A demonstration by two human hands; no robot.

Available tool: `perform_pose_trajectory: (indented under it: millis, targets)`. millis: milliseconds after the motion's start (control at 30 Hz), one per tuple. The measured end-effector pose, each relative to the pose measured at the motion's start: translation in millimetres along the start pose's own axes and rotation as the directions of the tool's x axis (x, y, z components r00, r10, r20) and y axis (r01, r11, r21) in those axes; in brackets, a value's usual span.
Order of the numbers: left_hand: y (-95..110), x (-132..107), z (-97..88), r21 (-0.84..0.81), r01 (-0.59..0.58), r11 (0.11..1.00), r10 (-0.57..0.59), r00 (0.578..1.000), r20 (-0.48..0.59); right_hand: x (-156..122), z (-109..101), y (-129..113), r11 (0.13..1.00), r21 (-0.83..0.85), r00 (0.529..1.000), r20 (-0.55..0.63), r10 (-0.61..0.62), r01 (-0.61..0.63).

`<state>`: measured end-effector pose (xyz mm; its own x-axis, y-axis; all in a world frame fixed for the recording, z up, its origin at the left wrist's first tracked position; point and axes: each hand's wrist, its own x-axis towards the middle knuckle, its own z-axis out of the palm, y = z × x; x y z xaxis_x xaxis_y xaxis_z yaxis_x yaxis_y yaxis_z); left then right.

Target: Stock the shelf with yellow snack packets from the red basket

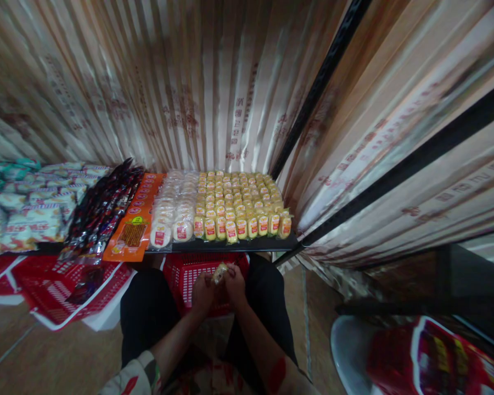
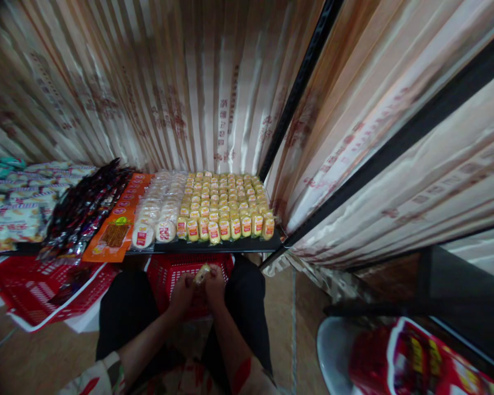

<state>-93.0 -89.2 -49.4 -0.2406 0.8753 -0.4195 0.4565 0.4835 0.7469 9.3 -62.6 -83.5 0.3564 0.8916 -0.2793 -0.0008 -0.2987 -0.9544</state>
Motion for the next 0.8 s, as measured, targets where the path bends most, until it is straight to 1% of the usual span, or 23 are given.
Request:
perform_pose_trajectory:
  millis: [100, 233, 300, 367, 433, 533, 600, 667, 733, 800]
  targets:
    - [1.7, -4.4, 2.3, 0.029, -0.093, 0.995, 0.093, 0.996, 0.005, -0.9, -4.9, -4.4, 1.000, -0.002, 1.000, -0.017, -0.024, 0.024]
    - [8.8, -15.1, 4.0, -0.008, -0.269, 0.963, 0.269, 0.963, 0.015, -1.4, -11.6, -12.4, 0.998, -0.019, 0.998, -0.040, -0.058, 0.057]
    - [12.9, -19.7, 3.8, 0.007, -0.301, 0.953, 0.301, 0.953, 0.010, -2.5, -14.7, -17.0, 0.997, -0.025, 0.996, -0.039, -0.074, 0.073]
    - [15.7, -21.3, 3.4, 0.019, -0.308, 0.951, 0.309, 0.951, -0.008, -4.4, -17.6, -21.3, 0.996, -0.028, 0.996, -0.032, -0.088, 0.087]
    - [16.6, -19.5, 3.3, -0.023, -0.292, 0.956, 0.291, 0.956, -0.018, -6.6, -20.1, -24.9, 0.995, -0.028, 0.995, -0.029, -0.099, 0.099]
    - [16.6, -14.0, 3.4, -0.209, -0.228, 0.951, 0.233, 0.972, -0.003, -9.9, -22.8, -29.3, 0.993, -0.016, 0.993, -0.035, -0.115, 0.114]
    - [17.7, -11.8, 3.1, -0.382, -0.146, 0.913, 0.175, 0.984, 0.043, -11.9, -23.9, -31.9, 0.992, -0.005, 0.991, -0.042, -0.124, 0.124]
    - [20.7, -12.0, 2.0, -0.510, -0.033, 0.859, 0.106, 0.988, 0.114, -14.0, -25.0, -34.2, 0.991, 0.005, 0.990, -0.046, -0.133, 0.133]
    - [25.0, -14.2, 0.2, -0.580, 0.045, 0.813, 0.066, 0.983, 0.169, -16.2, -26.1, -36.3, 0.990, 0.012, 0.989, -0.048, -0.141, 0.142]
    - [29.7, -17.2, -1.6, -0.621, 0.069, 0.781, 0.066, 0.979, 0.191, -18.7, -27.2, -38.2, 0.989, 0.028, 0.989, -0.037, -0.141, 0.142]
